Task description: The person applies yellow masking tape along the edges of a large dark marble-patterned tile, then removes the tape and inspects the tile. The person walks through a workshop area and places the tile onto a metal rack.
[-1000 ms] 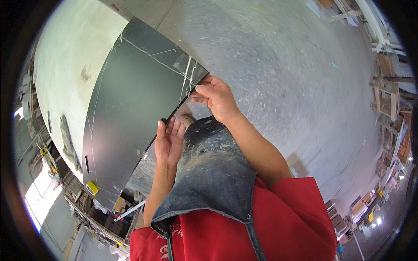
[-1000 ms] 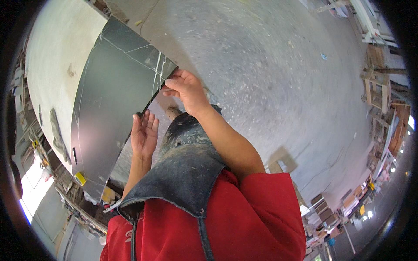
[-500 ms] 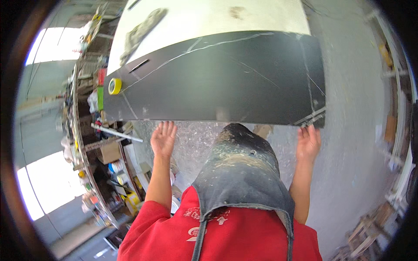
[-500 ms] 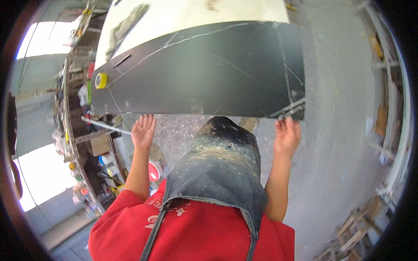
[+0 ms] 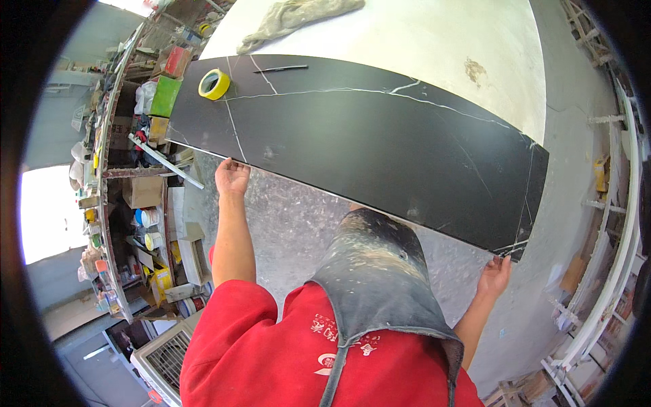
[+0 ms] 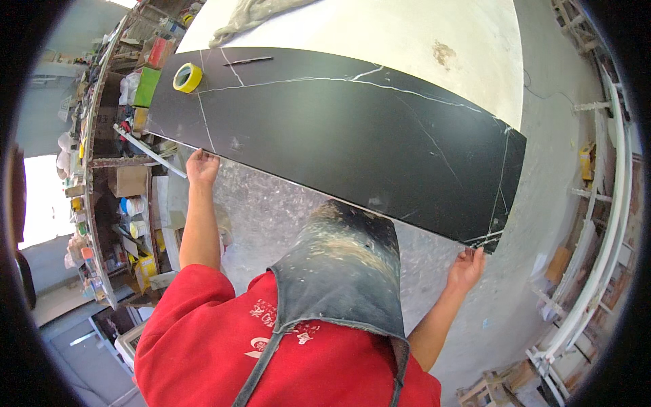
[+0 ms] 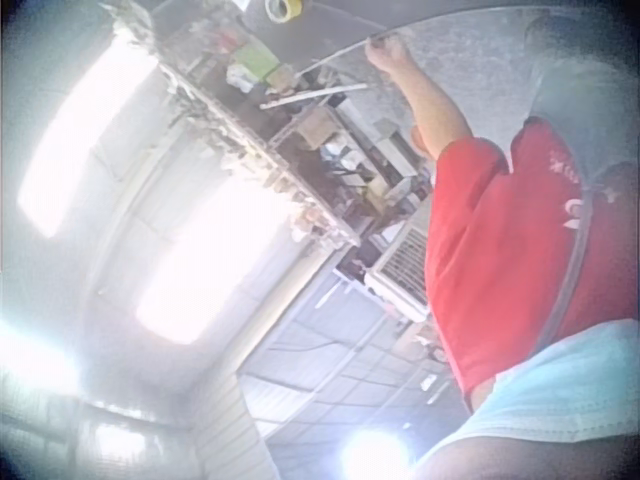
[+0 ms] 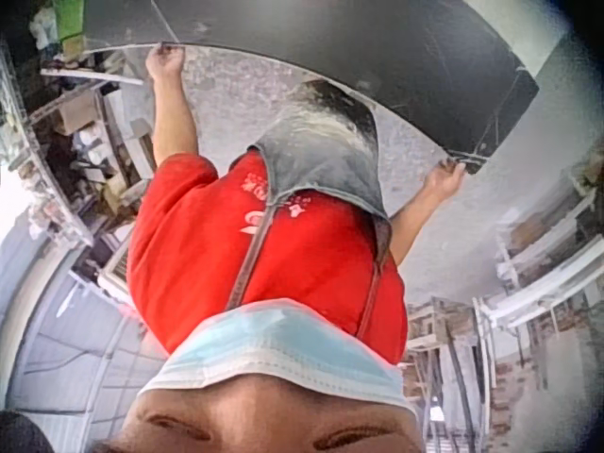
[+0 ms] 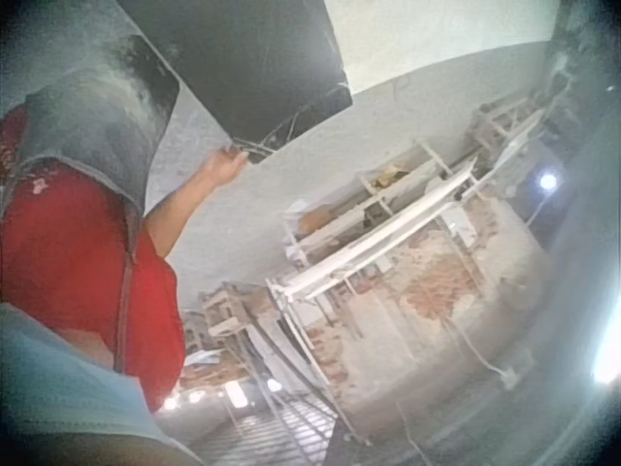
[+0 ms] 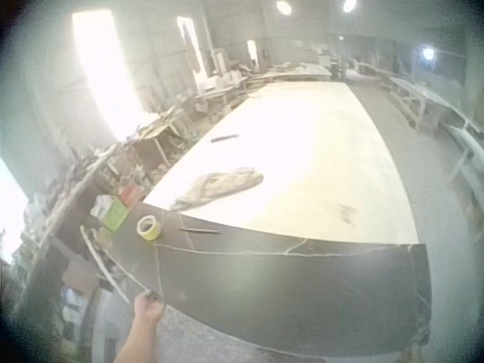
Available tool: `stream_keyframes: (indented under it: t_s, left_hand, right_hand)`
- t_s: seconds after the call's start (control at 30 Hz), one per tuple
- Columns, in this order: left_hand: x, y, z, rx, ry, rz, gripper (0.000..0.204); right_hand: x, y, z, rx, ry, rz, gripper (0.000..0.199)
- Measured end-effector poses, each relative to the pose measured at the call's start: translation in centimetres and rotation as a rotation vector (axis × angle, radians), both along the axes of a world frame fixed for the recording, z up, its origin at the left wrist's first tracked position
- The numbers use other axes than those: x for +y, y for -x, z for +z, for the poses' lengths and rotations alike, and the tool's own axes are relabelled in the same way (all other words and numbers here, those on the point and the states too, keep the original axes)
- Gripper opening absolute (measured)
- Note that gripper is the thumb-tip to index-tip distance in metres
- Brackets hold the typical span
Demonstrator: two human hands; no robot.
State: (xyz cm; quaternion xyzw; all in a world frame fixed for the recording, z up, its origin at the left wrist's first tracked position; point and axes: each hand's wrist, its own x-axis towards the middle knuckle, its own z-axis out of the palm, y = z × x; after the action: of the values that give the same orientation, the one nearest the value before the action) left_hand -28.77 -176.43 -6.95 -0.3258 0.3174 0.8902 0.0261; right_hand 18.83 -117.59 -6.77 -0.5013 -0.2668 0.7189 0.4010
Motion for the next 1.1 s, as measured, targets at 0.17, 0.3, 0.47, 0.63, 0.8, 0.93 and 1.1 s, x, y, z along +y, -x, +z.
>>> stream_keyframes:
  t_s: [0.17, 0.3, 0.47, 0.63, 0.8, 0.93, 1.1]
  left_hand:
    - [-0.1, -0.6, -0.7, 0.07, -0.048, 0.002, 0.016]
    - [0.0, -1.4, -0.3, 0.09, -0.022, -0.004, 0.017]
    - [0.2, -1.8, 0.1, 0.051, -0.002, 0.023, 0.01]
    - [1.1, -1.4, 0.7, 0.021, 0.035, 0.038, 0.008]
    - [0.2, -1.5, -0.1, 0.045, 0.072, 0.026, 0.008]
    - [1.6, -1.4, 1.4, 0.011, 0.137, 0.065, 0.007]
    - [1.6, -1.0, 1.5, -0.018, 0.176, 0.042, 0.006]
  right_hand:
    - [0.4, -0.9, -1.1, 0.027, -0.029, 0.041, 0.013]
    - [0.5, -0.9, -1.1, 0.023, -0.023, 0.037, 0.017]
    - [0.4, -0.4, -0.9, -0.007, 0.023, -0.026, 0.02]
    - [0.9, -1.1, -1.6, 0.053, 0.063, -0.043, 0.02]
    - [0.7, -0.9, -1.3, 0.081, 0.056, -0.021, 0.019]
    - [0.3, 0.1, -0.6, 0.036, 0.045, -0.066, 0.02]
    - [1.6, -1.5, -2.1, 0.037, 0.027, -0.021, 0.019]
